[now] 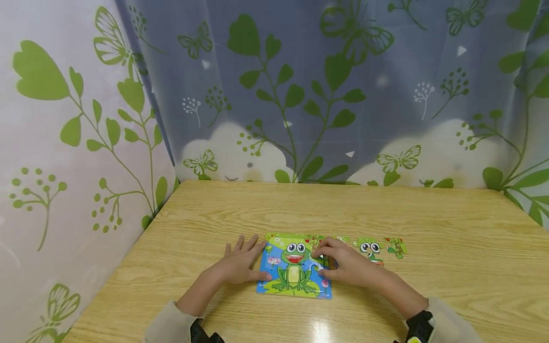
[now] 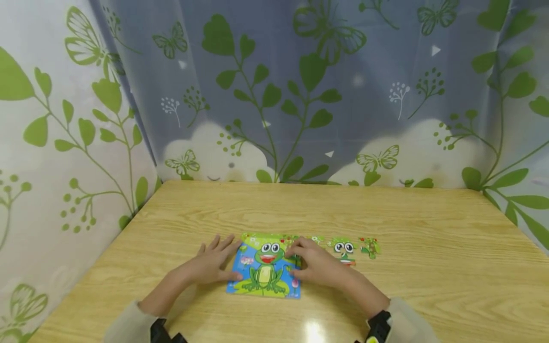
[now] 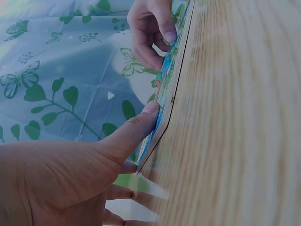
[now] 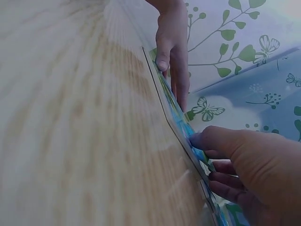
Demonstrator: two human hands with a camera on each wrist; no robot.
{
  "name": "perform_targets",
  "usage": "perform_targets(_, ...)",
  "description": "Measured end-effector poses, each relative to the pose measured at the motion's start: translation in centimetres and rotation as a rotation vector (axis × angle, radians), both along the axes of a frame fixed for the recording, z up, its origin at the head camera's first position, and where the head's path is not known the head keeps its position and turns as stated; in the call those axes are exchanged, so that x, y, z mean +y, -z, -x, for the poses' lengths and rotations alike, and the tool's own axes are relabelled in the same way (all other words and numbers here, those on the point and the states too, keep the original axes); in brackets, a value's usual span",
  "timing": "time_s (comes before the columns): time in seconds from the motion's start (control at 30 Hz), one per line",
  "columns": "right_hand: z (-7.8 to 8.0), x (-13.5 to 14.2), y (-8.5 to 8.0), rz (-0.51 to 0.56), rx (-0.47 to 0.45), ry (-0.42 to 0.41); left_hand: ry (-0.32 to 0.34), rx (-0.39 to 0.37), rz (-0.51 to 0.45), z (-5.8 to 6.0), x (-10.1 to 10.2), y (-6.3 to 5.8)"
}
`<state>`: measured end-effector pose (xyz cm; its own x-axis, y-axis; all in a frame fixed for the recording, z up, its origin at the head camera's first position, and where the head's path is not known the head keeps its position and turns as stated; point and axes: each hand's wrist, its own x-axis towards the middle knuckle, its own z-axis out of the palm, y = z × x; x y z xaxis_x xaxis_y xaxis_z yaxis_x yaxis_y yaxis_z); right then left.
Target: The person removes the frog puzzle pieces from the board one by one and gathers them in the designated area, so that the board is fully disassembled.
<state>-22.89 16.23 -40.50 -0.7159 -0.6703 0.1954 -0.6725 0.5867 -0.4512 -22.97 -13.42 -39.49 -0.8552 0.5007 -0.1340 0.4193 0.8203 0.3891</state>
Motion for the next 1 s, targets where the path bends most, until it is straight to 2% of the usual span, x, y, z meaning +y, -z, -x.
perform_targets(0.47,-0.05,-0.25,0.34,0.049,0.044,0.006,-0.014,-0.006,0.004,-0.01,0.13,-0.01)
perform_targets(0.77,-0.01,-0.34,0.40,0.022,0.104,0.001,-0.007,0.001,0.003,0.03,0.07,0.03)
perform_targets(1.0,-0.31,-0.63,0.03,0.043,0.034,0.006,-0.003,0.002,0.004,0.03,0.02,0.07)
